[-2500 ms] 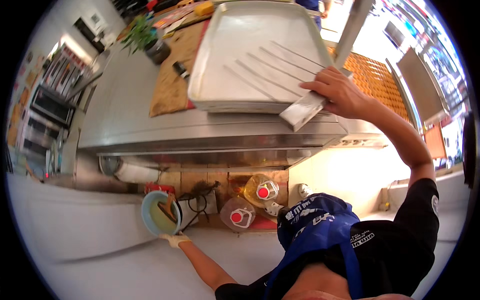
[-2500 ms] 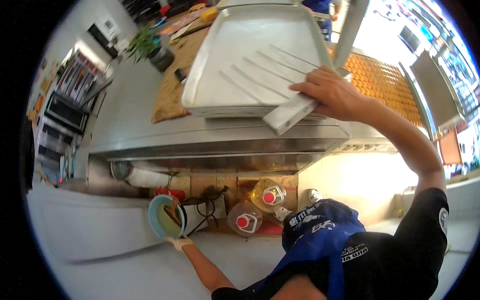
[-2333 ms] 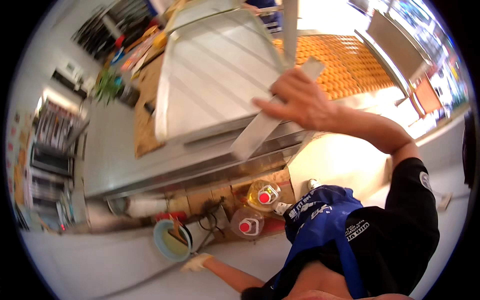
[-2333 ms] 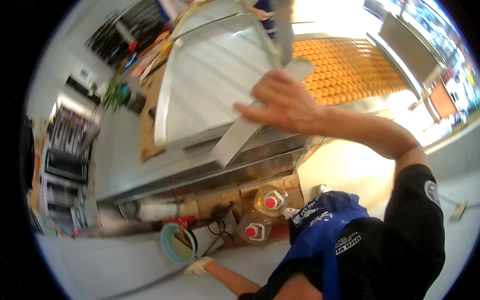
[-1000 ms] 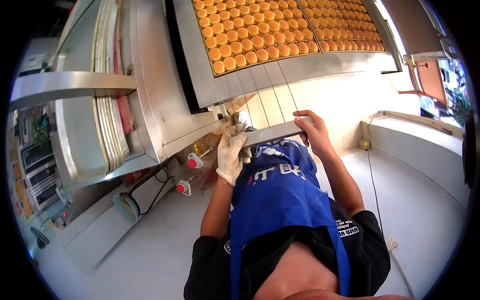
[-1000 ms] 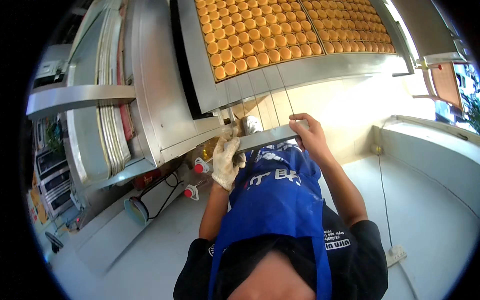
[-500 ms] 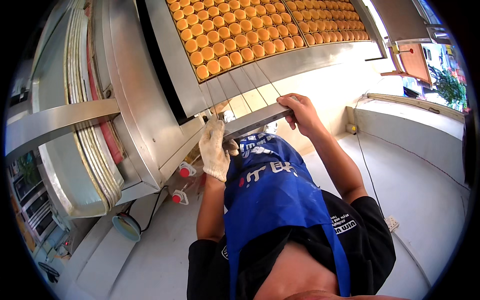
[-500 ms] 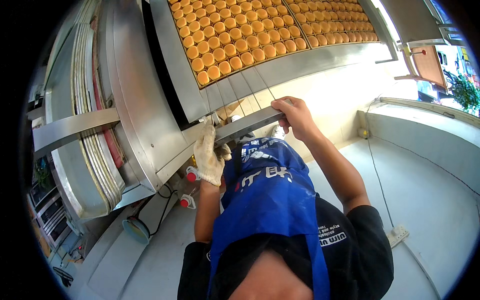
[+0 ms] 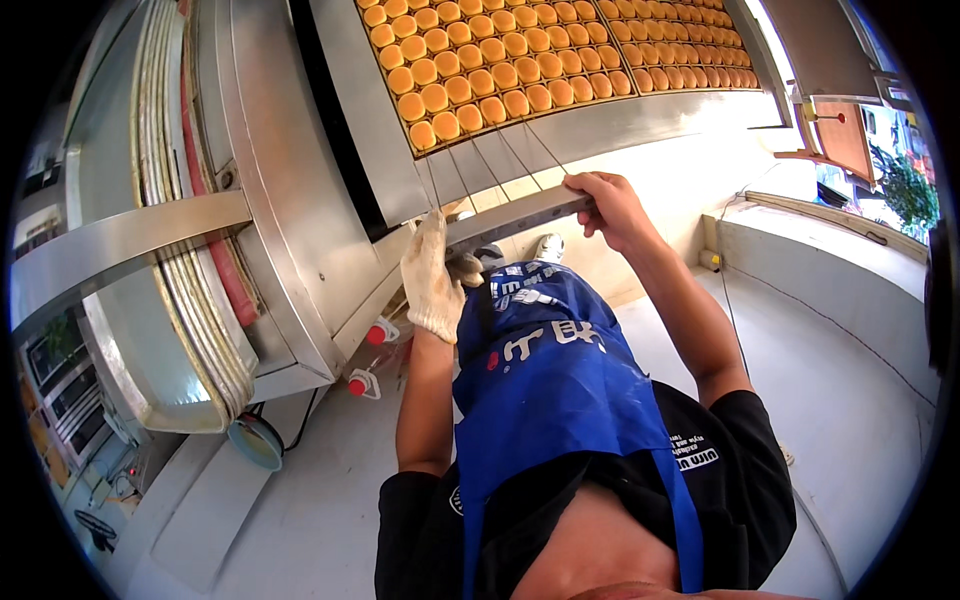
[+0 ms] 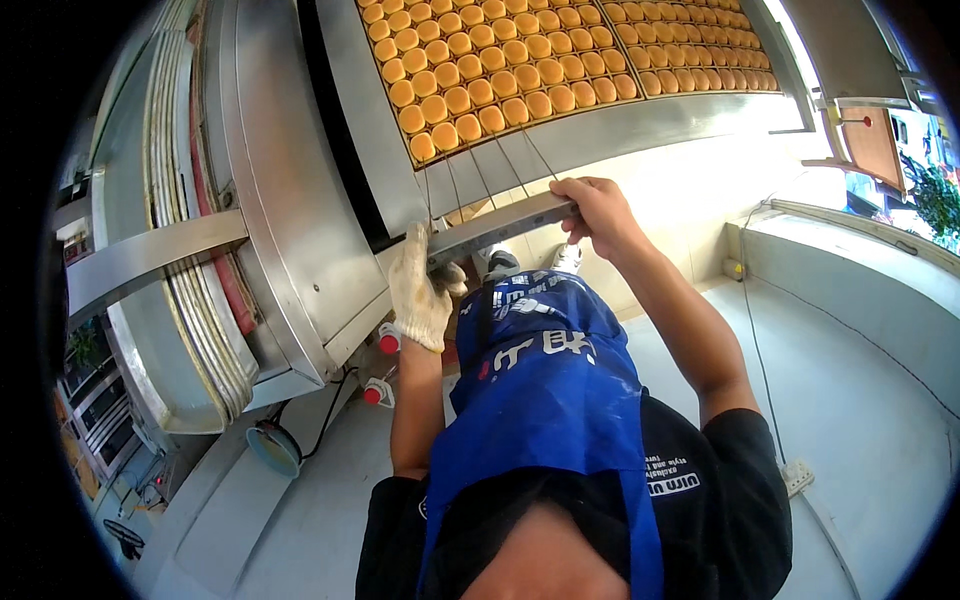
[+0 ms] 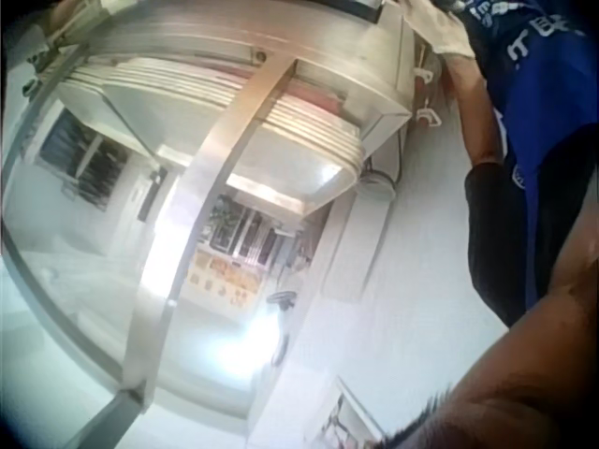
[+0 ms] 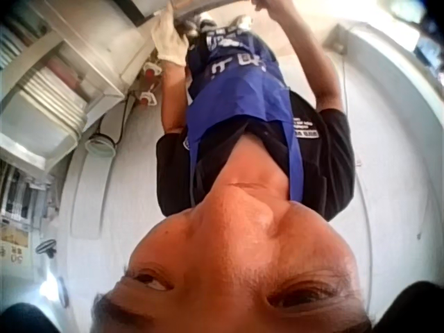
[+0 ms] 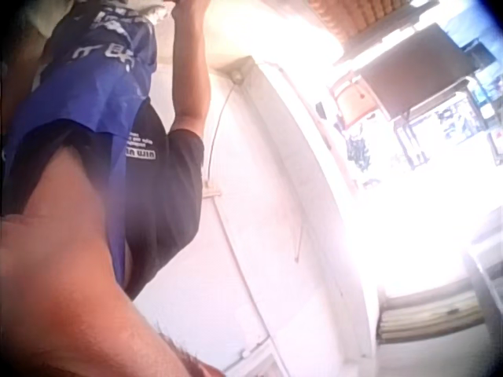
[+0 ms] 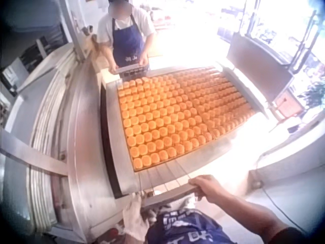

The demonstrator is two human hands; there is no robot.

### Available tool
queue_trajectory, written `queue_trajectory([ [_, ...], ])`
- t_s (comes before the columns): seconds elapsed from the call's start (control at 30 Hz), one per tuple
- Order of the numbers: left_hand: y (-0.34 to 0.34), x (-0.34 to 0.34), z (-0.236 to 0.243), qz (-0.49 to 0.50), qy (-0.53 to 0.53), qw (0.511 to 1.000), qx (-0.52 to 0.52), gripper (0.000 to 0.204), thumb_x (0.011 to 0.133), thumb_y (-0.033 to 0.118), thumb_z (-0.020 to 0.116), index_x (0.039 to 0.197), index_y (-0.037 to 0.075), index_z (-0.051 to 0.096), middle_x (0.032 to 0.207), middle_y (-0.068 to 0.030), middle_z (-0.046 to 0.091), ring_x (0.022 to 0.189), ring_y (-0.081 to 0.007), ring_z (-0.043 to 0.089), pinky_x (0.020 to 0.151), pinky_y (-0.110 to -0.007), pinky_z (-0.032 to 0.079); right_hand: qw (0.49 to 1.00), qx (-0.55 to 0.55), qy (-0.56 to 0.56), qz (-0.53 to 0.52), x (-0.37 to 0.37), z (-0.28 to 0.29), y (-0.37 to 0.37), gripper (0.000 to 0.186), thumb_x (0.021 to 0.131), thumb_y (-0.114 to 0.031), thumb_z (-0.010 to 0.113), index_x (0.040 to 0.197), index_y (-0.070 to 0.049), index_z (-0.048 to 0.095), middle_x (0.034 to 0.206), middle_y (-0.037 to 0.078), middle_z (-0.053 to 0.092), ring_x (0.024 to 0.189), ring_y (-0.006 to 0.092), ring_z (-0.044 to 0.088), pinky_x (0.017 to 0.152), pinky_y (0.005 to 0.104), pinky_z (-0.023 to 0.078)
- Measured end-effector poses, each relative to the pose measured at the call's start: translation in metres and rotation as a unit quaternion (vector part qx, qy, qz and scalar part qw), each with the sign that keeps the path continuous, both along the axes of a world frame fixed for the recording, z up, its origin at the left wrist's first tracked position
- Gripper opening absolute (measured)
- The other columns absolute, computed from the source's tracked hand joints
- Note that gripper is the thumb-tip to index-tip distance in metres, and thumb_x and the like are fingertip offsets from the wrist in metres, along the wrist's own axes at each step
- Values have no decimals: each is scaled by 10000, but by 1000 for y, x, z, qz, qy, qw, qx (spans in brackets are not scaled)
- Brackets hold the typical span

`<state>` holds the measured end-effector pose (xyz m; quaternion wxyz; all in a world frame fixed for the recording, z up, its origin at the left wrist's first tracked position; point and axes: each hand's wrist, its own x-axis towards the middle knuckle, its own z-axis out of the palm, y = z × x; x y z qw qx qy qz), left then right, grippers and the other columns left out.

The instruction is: The person, wearing gloves, uses a metal tray to remove small loaves of bread from an oven and places them onto a larger baking sheet.

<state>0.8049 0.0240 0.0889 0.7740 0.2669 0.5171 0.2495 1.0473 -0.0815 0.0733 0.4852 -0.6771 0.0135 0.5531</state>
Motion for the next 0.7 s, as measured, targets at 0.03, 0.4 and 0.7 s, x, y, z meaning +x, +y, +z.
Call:
queue_trajectory([
  [0.03,5,0,-8,0,-6,1000,-9,393,1027,367,657,1173,3,639,781,-85,688,514,-172,650,424,-266,508,1000,-6,0,-3,3,-5,6,260,954,-224,672,924,35,671,730,66,635,508,122,584,405,264,484],
  [0.4,-20,-33,-93,-26,-127,991,-45,343,1022,123,645,1328,12,539,1153,-174,702,736,-255,745,587,-293,640,994,93,-43,31,-18,-82,-32,298,991,-232,685,1136,29,674,723,20,595,500,70,514,409,228,332],
  [0.7,-43,-44,-96,-18,-100,995,-20,412,1009,111,653,1393,17,534,1158,-165,709,733,-263,745,576,-305,628,993,92,-53,43,-32,-74,-53,343,1010,-240,667,1203,43,648,689,33,602,477,74,524,387,227,338],
])
